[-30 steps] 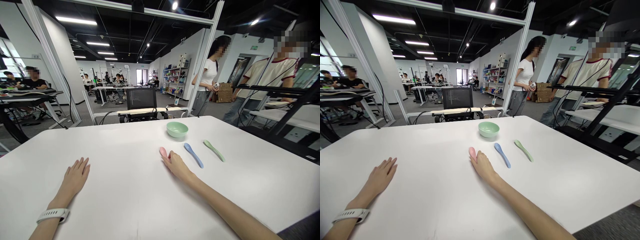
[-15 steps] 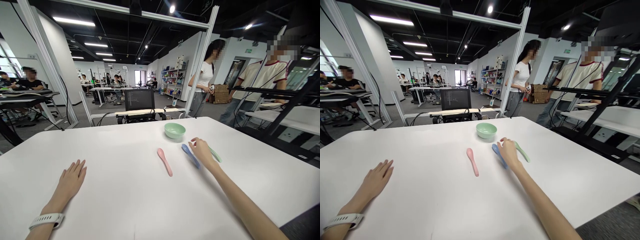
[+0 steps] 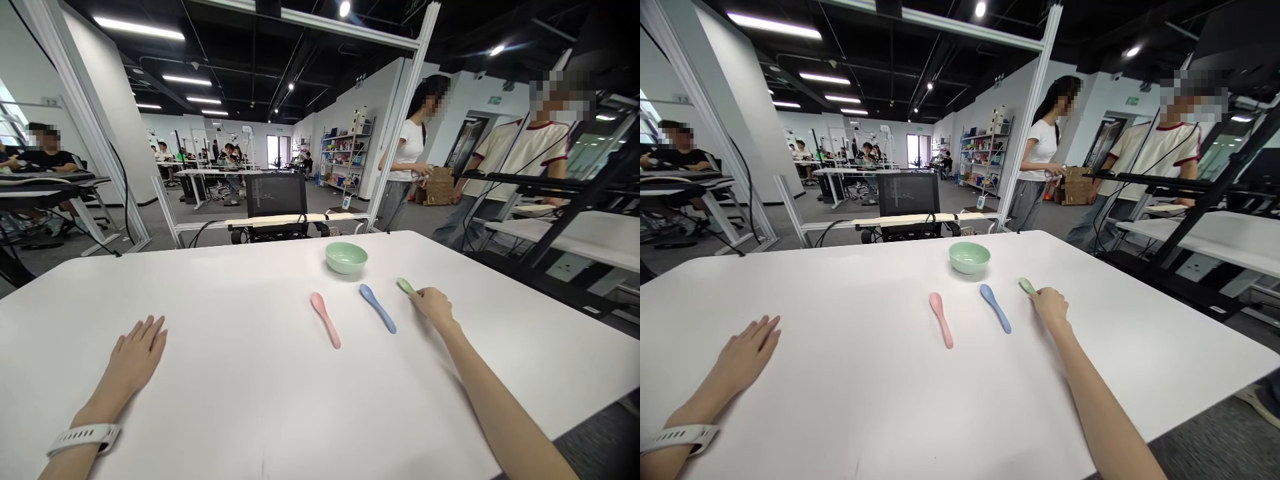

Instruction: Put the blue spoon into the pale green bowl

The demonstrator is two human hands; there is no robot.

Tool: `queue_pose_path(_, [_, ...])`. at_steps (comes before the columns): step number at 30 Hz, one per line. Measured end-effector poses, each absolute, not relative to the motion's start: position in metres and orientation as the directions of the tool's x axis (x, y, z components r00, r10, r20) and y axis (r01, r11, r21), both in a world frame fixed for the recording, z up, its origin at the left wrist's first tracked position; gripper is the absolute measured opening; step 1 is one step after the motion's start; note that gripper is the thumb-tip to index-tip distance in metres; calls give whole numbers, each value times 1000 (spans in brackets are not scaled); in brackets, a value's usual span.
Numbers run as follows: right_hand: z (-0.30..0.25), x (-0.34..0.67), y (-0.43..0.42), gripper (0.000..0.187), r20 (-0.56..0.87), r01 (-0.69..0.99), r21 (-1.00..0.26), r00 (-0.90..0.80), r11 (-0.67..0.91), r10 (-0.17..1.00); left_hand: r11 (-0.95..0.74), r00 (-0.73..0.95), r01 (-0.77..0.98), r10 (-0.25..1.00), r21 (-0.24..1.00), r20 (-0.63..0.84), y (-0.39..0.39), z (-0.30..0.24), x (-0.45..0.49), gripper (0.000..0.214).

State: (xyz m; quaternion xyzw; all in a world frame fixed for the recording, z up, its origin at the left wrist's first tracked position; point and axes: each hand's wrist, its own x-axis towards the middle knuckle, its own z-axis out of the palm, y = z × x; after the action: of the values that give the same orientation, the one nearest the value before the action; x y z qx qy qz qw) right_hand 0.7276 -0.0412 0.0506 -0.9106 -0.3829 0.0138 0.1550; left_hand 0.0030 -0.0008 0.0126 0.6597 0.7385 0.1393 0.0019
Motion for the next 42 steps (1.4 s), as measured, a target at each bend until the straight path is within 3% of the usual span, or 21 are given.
queue_pose_path(9, [46, 732, -41, 30, 133, 686, -336, 713, -645, 689, 74, -124, 970, 970, 230, 210, 0, 8, 3, 75])
queue_pose_path(17, [45, 732, -41, 45, 169, 693, -353, 708, -628, 686, 71, -131, 967, 962, 246, 238, 0, 7, 2, 73])
queue_pose_path(28, [41, 735, -39, 35, 149, 686, -335, 716, -646, 682, 62, -119, 966, 968, 249, 222, 0, 8, 1, 74])
queue_pose_path(42, [39, 735, -39, 42, 156, 687, -340, 715, -642, 682, 68, -132, 963, 963, 260, 236, 0, 6, 1, 76])
